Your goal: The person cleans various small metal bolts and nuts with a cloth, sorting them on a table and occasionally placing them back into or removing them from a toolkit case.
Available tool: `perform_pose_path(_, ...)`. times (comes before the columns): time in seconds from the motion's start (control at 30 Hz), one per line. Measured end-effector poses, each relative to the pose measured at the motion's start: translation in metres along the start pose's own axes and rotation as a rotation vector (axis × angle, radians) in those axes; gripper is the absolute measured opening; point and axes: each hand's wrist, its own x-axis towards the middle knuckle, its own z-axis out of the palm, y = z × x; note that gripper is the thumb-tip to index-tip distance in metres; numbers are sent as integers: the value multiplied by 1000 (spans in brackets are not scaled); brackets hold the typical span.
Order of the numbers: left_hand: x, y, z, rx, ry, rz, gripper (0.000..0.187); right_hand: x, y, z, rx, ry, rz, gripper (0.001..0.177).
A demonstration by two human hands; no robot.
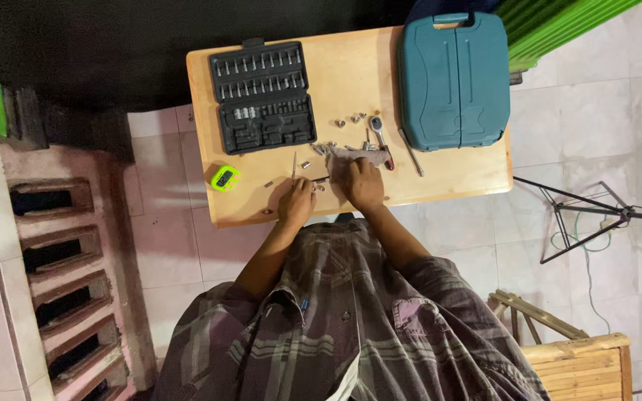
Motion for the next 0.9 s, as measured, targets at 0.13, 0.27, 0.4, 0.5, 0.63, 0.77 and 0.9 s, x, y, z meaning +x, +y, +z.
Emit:
perform_pose_path(0.13, -1, 0, -14, -42, -131, -119, 25, -3, 15, 16, -68, -16, 113, 32)
perform_pose_path(0.27, 9, 0, -22, -98, -89, -140, 25, 4, 25, 25, -72, -46, 131, 19)
perform_pose_path(0.4, 20, 4, -20, -164, -9, -119, 25, 19, 21, -7, 48, 6, 107, 16)
perform_pose_path(0.5, 27, 10, -21, -247, 89, -69, 23, 28, 30, -49, 643, -30, 447, 13)
perform_pose_path(0.63, 35, 20, -25, -316, 18, -104, 17, 35, 57, -82, 639, 58, 625, 16)
perform_pose_path(0.77, 41, 30, -27, -374, -73, -142, 13, 33, 75, -80, 122, 192, 390, 17)
perform_pose_path(0.9, 43, 37, -33, -391, -119, -150, 14, 30, 73, -60, 46, 240, 306, 19)
